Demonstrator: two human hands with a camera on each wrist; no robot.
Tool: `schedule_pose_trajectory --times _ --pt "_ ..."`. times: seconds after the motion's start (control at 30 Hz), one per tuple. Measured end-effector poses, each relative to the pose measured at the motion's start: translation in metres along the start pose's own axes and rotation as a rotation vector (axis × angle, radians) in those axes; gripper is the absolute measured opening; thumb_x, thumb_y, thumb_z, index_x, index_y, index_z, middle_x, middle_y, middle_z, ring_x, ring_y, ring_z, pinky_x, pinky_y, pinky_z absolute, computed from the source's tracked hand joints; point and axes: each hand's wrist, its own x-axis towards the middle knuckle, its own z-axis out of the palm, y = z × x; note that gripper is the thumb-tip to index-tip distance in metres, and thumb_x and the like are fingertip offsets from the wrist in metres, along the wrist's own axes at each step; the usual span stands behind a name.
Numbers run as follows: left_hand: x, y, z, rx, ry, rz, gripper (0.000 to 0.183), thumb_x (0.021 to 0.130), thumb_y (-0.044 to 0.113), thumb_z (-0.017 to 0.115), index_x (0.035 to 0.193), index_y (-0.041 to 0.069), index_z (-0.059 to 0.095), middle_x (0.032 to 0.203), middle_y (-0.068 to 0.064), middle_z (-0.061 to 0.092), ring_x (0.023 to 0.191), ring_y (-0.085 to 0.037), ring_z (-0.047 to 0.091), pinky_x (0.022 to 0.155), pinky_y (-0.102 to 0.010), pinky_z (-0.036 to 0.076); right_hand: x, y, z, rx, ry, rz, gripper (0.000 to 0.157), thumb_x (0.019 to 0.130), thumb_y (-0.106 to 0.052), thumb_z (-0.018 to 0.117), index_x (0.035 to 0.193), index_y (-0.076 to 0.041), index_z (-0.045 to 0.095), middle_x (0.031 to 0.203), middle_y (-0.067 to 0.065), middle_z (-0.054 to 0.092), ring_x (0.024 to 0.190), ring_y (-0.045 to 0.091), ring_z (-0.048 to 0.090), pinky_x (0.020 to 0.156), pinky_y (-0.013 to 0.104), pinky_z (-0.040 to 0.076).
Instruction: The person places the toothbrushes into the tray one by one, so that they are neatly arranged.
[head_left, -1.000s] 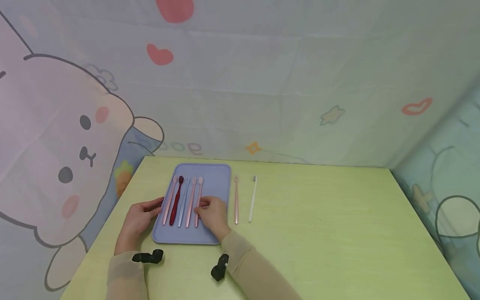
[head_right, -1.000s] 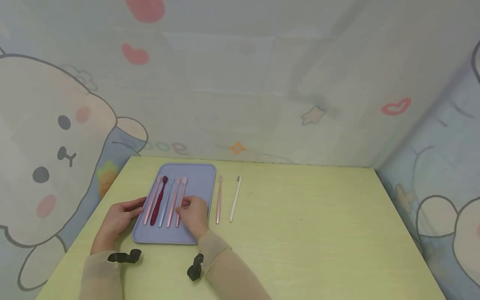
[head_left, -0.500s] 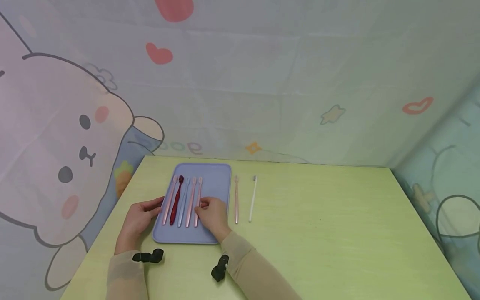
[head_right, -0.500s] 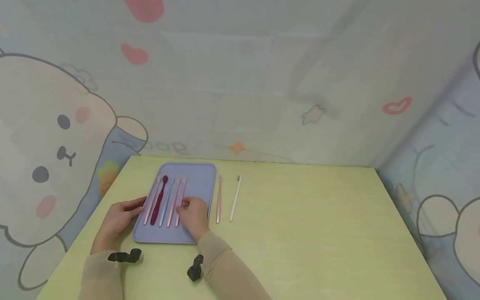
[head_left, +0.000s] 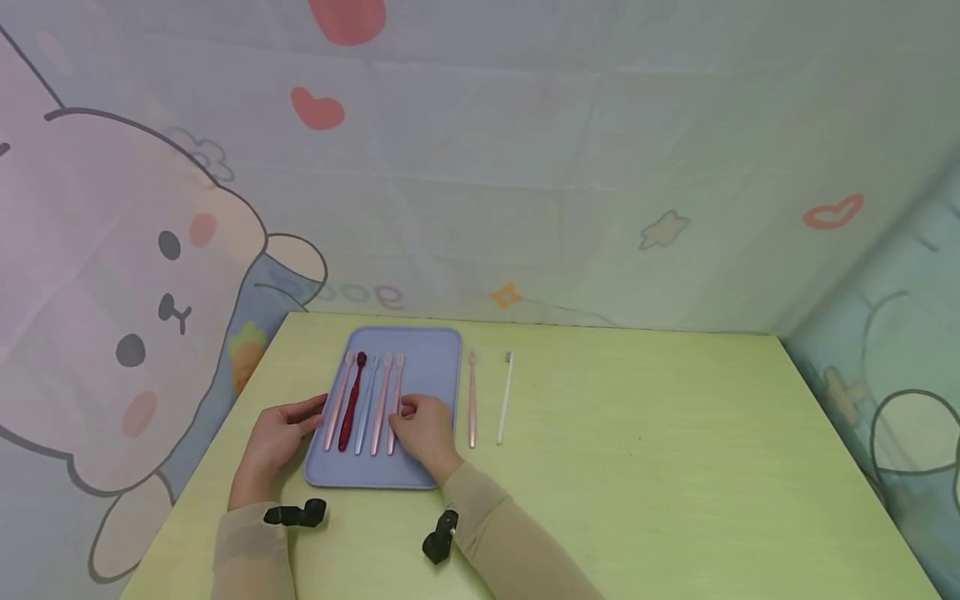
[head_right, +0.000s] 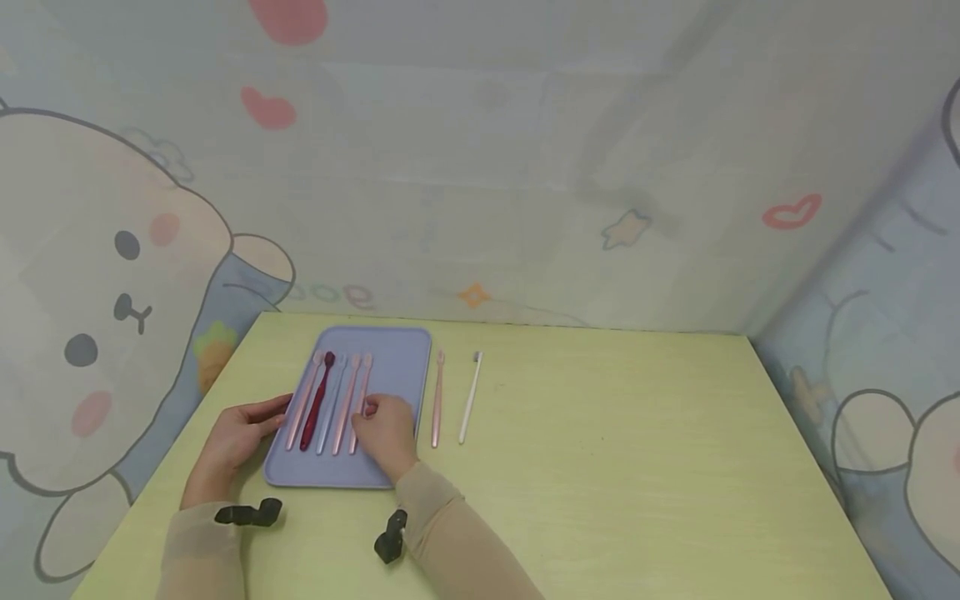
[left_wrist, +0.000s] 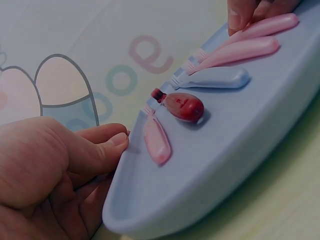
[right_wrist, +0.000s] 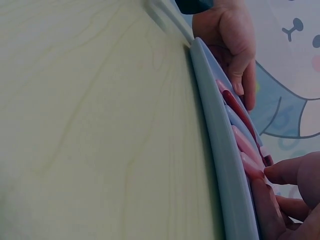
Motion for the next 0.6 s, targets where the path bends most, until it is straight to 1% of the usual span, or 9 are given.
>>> schedule_pose_trajectory --times 0.37,0.53,0.6 --pt "0.0013 0.0001 0.0001 0.000 -0.007 0.007 0.044 0.104 0.008 0.068 0.147 0.001 0.061 0.146 -0.024 0.060 0.150 -0.045 0.041 0.124 -0.059 0.031 -0.0015 -0.0004 -0.0025 0.016 0.002 -0.011 0.032 0.087 -0.005 0.078 0.116 0.008 0.077 0.086 0.000 0.073 0.077 0.002 0.067 0.072 0.020 0.057" --pt "0.0026 -0.0027 -0.0003 0.004 -0.008 0.019 0.044 0.104 0.008 0.069 0.147 0.001 0.062 0.145 -0.024 0.061 0.150 -0.045 0.042 0.124 -0.059 0.031 -0.0012 0.0019 -0.0017 0.015 -0.013 -0.002 0.035 0.088 -0.006 0.078 0.120 0.007 0.076 0.090 0.002 0.074 0.081 0.005 0.068 0.075 0.022 0.058" --pt "0.0028 -0.0034 -0.0008 0.006 -0.011 0.015 0.044 0.104 0.009 0.068 0.148 0.001 0.062 0.146 -0.024 0.061 0.150 -0.045 0.042 0.124 -0.059 0.030 -0.0011 0.0021 -0.0006 0.012 -0.016 0.005 0.036 0.088 -0.006 0.078 0.122 0.007 0.076 0.090 -0.001 0.073 0.082 0.006 0.067 0.075 0.023 0.058"
